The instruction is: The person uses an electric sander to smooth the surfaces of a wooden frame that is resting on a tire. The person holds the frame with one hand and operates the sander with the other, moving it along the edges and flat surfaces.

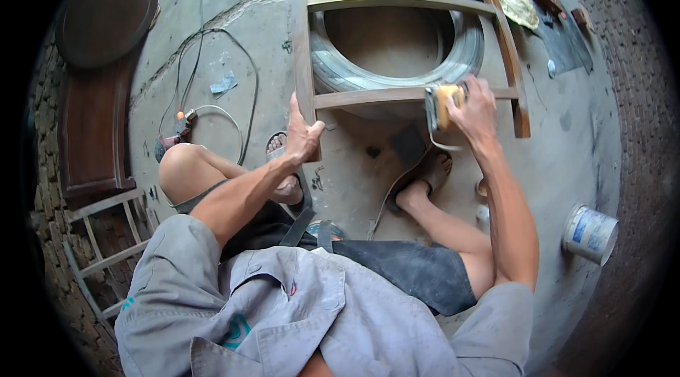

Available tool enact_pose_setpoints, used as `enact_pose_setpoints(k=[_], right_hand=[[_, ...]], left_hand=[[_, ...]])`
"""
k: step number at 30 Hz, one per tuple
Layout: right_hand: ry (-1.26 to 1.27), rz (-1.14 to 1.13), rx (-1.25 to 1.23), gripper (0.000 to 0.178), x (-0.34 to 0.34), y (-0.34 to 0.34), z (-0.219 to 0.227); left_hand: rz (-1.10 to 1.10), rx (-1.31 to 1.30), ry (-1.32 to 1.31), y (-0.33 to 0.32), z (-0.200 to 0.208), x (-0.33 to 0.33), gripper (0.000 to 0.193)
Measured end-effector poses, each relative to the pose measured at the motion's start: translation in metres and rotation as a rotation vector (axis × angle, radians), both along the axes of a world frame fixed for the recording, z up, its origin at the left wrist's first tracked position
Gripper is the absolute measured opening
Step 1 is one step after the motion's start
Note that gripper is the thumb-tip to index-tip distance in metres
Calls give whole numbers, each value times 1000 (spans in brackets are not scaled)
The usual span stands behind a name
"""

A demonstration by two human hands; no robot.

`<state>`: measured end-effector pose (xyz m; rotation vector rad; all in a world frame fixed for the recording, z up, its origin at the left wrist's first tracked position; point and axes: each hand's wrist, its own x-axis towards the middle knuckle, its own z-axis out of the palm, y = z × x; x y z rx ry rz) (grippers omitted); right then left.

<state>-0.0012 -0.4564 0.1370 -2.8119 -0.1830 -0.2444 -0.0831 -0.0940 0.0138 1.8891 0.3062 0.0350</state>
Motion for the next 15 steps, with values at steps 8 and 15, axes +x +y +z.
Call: enact_pose_setpoints(k=[8, 15], right_hand=[[50, -200, 141, 37, -99, -41, 47], [-19, -353, 97, 36, -116, -49, 74]], left_hand=[[-308, 267, 34, 107, -21, 150, 98], [-399, 369, 68, 184, -21, 264, 93]])
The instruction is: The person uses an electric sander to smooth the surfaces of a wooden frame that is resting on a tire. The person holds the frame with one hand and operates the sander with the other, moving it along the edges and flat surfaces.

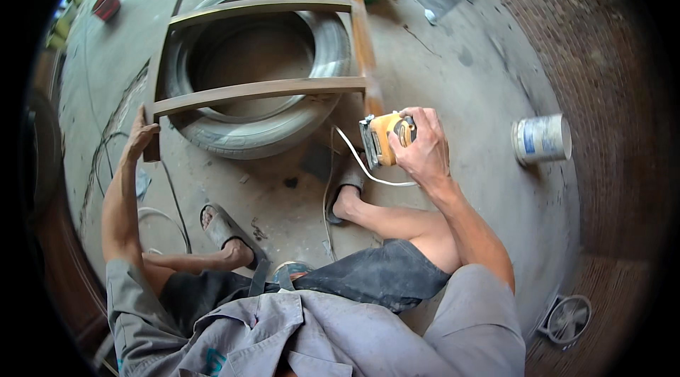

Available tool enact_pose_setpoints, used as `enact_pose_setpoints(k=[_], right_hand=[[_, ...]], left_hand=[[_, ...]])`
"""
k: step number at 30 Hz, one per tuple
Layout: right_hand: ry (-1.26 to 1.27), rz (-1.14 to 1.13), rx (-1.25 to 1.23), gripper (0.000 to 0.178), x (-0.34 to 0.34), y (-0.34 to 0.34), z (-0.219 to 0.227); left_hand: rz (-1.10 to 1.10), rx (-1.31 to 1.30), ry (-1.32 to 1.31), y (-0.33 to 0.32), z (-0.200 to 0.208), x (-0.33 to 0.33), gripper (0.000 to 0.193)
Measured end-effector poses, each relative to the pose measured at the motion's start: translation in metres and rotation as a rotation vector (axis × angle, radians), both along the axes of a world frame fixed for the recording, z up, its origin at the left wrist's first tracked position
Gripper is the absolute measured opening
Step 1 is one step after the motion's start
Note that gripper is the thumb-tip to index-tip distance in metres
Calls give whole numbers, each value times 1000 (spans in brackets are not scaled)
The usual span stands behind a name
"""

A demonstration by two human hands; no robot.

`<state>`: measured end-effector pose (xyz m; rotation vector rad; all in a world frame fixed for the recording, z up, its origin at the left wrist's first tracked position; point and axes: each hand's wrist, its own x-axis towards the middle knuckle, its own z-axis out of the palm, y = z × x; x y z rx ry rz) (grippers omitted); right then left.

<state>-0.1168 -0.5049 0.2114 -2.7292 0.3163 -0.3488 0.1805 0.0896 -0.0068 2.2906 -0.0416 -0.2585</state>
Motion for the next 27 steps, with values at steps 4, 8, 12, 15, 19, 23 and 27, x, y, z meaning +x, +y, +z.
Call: enact_pose_setpoints(k=[4, 8, 12, 15, 19, 23, 27], right_hand=[[21, -32, -21, 37, 1, -8, -13], [103, -53, -16, 37, 3, -7, -35], [144, -45, 24, 37, 12, -11, -41], [130, -32, 27, 37, 25, -6, -32], [70, -23, -17, 37, 20, -7, -18], [75, -40, 7, 37, 4, -15, -9], [20, 18, 8, 35, -14, -16, 5]], left_hand=[[-55, 39, -12, 20, 8, 53, 82], [-16, 687, -508, -65, 0, 53, 63], [-466, 196, -749, -244, 31, -20, 71], [-627, 217, -504, -344, 28, -61, 75], [-577, 191, -610, -375, 18, -57, 45], [-753, 74, -561, -349, 27, -48, 23], [-796, 223, -606, -302, 40, -43, 30]])
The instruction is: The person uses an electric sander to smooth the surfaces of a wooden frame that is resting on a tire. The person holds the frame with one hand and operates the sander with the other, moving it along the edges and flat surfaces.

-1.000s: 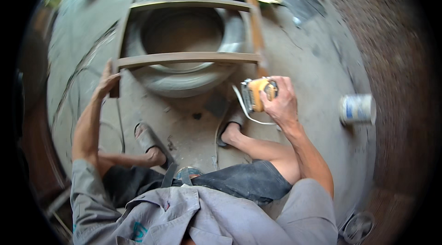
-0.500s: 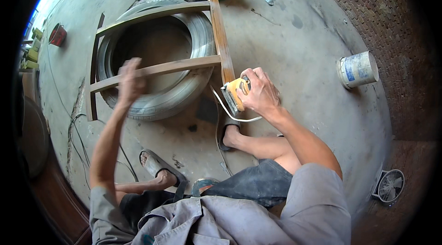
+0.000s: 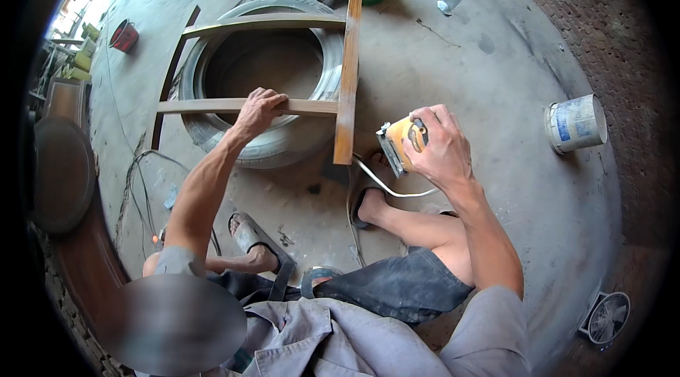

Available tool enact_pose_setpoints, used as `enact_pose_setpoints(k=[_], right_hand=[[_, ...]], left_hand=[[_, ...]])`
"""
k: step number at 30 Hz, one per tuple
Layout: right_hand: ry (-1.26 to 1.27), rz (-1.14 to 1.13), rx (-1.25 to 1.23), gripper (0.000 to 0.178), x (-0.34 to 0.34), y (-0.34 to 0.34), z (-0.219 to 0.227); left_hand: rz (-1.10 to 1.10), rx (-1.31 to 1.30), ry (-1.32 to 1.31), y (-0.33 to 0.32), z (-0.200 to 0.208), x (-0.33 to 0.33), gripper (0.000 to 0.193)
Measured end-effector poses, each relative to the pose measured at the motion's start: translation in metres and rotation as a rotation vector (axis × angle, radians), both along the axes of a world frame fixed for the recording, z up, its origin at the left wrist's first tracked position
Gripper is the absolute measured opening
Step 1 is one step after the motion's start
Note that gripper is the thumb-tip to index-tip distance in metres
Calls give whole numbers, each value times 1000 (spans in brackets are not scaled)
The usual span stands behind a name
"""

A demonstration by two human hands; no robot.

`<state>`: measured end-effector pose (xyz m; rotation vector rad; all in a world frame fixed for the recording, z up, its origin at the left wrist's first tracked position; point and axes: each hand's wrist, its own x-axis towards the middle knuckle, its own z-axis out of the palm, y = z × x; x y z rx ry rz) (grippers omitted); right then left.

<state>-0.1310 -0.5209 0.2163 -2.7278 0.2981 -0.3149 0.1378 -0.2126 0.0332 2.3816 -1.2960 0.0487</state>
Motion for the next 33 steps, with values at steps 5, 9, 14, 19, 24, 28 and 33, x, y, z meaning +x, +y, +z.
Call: enact_pose_setpoints(k=[5, 9, 14, 19, 24, 28, 33], right_hand=[[-7, 141, 253, 35, -42, 27, -6], [135, 220, 539, 35, -63, 65, -20], [73, 349, 295, 37, -70, 75, -28], [64, 218, 149, 36, -64, 56, -32], [66, 193, 119, 37, -43, 56, -44], [72, 187, 141, 37, -24, 55, -56], [58, 166, 148, 38, 2, 51, -57]], left_hand=[[82, 172, -204, 49, 6, 1, 23], [172, 284, -183, 65, 12, -24, 27], [294, 284, -55, 82, 26, -65, 27], [619, -106, 103, 41, 31, -188, 42], [748, 120, 532, 43, 12, -255, 56], [628, 173, 537, 64, 9, -248, 57], [668, 166, 591, 117, 8, -253, 61]])
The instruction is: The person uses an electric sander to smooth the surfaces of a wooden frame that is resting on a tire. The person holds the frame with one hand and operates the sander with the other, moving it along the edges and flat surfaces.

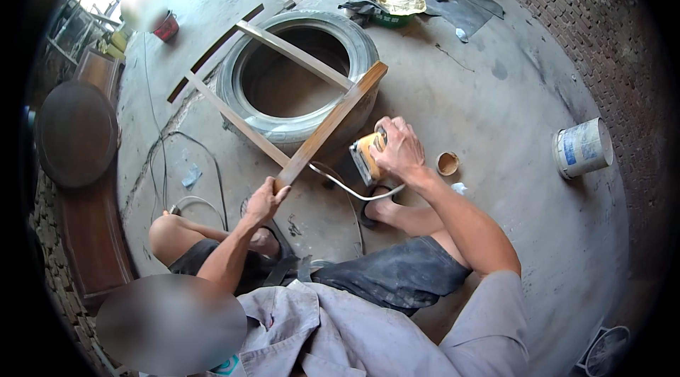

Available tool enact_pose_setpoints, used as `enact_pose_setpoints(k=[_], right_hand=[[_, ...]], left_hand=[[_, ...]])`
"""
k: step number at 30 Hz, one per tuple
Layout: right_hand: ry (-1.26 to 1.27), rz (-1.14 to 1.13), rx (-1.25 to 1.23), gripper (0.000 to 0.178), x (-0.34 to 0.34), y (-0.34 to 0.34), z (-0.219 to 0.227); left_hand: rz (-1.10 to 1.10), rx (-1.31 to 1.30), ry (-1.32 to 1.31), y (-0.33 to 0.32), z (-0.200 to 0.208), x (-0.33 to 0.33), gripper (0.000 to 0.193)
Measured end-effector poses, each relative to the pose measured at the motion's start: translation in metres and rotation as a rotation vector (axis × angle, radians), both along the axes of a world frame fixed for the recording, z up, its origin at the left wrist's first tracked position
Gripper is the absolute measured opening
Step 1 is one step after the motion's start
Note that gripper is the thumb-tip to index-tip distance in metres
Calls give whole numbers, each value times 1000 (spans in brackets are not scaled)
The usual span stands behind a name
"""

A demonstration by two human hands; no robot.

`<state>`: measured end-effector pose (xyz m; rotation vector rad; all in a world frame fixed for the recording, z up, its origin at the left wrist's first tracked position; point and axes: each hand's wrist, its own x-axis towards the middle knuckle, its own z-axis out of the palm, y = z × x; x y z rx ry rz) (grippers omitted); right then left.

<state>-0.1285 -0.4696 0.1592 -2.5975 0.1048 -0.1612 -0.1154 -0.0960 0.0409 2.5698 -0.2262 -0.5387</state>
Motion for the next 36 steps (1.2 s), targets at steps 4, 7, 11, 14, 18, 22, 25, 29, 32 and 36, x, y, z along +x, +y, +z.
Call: enact_pose_setpoints(k=[4, 7, 11, 14, 18, 22, 25, 29, 32, 36], right_hand=[[-29, -40, -51, 42, 37, -5, 6], [-22, -67, -96, 44, 72, -4, 4], [-37, -9, -148, 44, 113, -3, -10], [-59, 55, -238, 44, 131, 2, -27], [-19, 63, -285, 45, 163, -5, -26], [7, -36, -297, 46, 199, -23, -26], [27, -111, -331, 42, 226, -45, -24], [98, -195, -345, 51, 246, -68, -20], [82, -232, -327, 53, 254, -74, -25], [99, -186, -343, 56, 242, -58, -30]], left_hand=[[113, -41, -179, 16, -13, 14, 60], [250, -120, -493, 16, -20, 49, 61], [405, -66, -624, 8, -25, 129, 69], [492, -17, -637, 14, -45, 178, 77], [550, 115, -487, 9, -50, 215, 81], [601, 62, -624, 5, -68, 222, 74], [603, 14, -608, 0, -56, 217, 73], [590, 56, -629, -3, -53, 217, 75], [600, 45, -592, 0, -53, 218, 75], [577, 26, -628, 4, -53, 217, 75]])
